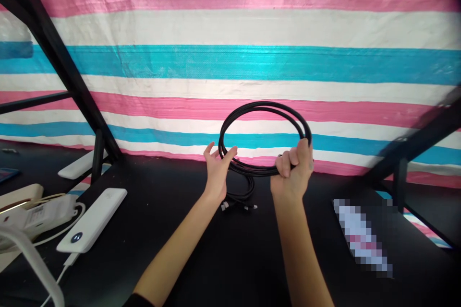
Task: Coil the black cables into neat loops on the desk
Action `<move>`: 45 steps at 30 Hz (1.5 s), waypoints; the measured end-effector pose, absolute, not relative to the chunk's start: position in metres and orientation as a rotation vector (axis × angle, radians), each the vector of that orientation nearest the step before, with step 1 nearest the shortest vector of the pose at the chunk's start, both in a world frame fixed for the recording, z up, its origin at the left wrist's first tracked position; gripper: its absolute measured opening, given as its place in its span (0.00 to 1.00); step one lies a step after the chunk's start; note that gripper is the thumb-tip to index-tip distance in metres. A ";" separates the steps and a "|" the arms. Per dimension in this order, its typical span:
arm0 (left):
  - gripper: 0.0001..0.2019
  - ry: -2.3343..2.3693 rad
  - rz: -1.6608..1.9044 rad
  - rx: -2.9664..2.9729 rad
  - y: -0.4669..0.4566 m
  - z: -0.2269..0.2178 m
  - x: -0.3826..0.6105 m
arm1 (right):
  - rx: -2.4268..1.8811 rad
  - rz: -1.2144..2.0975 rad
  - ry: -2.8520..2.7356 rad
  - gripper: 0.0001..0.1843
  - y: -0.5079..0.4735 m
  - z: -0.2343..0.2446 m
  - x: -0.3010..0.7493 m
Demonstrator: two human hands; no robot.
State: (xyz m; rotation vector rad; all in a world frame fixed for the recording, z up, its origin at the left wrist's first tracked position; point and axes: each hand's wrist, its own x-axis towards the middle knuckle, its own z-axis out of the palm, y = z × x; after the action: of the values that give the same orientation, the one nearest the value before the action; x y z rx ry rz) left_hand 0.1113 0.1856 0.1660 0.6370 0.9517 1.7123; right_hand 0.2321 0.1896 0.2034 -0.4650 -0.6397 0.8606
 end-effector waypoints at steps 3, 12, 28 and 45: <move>0.26 0.812 1.708 0.404 0.185 0.169 0.111 | -0.487 0.833 -0.608 0.18 0.189 0.200 0.221; 0.06 0.572 1.591 0.042 0.175 0.192 0.110 | -0.491 1.032 -0.521 0.23 0.189 0.190 0.199; 0.25 0.788 1.608 0.647 0.177 0.205 0.061 | -0.774 1.054 -1.242 0.26 0.207 0.180 0.224; 0.25 0.656 1.484 0.753 0.165 0.212 0.065 | -0.702 0.939 -1.081 0.20 0.190 0.192 0.218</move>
State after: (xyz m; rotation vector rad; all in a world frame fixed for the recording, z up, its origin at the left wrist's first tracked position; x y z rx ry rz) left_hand 0.0652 0.1654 0.2119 0.7526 0.6555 1.4841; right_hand 0.2179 0.1904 0.1917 -0.7017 -1.0806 0.9390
